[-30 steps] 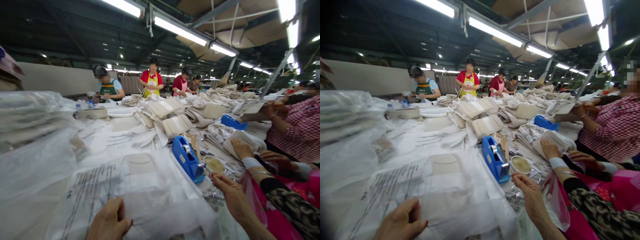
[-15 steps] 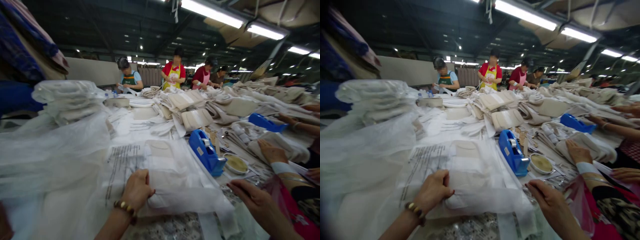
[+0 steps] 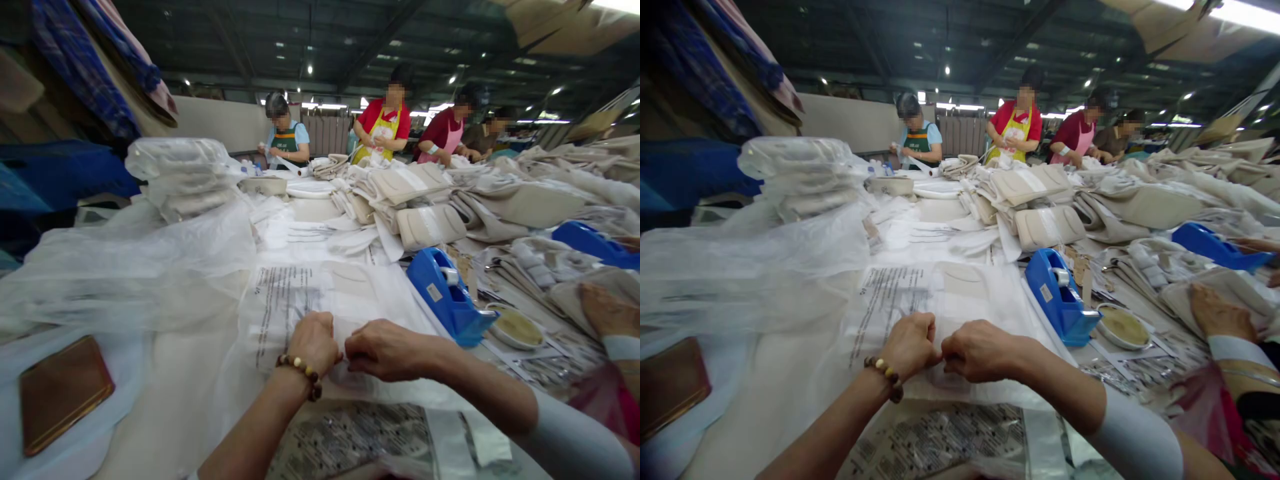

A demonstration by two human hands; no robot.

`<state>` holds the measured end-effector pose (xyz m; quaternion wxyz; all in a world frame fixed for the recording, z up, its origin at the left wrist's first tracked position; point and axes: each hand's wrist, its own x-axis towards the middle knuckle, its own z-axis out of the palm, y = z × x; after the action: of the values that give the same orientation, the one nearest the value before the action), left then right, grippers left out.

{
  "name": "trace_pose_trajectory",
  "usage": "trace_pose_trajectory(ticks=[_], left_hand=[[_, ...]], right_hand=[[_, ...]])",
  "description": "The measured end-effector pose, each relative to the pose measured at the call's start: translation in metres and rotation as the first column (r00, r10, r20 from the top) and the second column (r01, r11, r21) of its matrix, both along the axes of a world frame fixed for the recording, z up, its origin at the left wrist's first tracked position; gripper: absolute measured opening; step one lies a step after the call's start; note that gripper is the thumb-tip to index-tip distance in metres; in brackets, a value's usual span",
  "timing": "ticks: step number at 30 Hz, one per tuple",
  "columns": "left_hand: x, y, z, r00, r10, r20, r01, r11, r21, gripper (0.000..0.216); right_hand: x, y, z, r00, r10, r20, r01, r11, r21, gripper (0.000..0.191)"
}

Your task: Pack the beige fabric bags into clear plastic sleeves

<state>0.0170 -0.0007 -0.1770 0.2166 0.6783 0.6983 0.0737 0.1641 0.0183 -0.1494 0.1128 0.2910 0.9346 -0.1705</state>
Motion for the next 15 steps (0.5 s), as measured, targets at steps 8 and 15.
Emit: trace_pose_trajectory(ticks=[8, 15], left_hand=[[-0.002, -0.004, 0.002, 0.999, -0.003, 0.044, 0.004, 0.999, -0.033, 0.013], [-0.003, -0.002, -0.001, 0.998, -0.026, 0.052, 0.028, 0.999, -0.039, 0.012]], right_hand=[[-0.013, 0.019, -0.006, 0.992, -0.118, 0.044, 0.119, 0.993, -0.012, 0.016], [-0.013, 0.046, -0.012, 0.943, -0.330, 0.039, 0.331, 0.943, -0.024, 0.047]])
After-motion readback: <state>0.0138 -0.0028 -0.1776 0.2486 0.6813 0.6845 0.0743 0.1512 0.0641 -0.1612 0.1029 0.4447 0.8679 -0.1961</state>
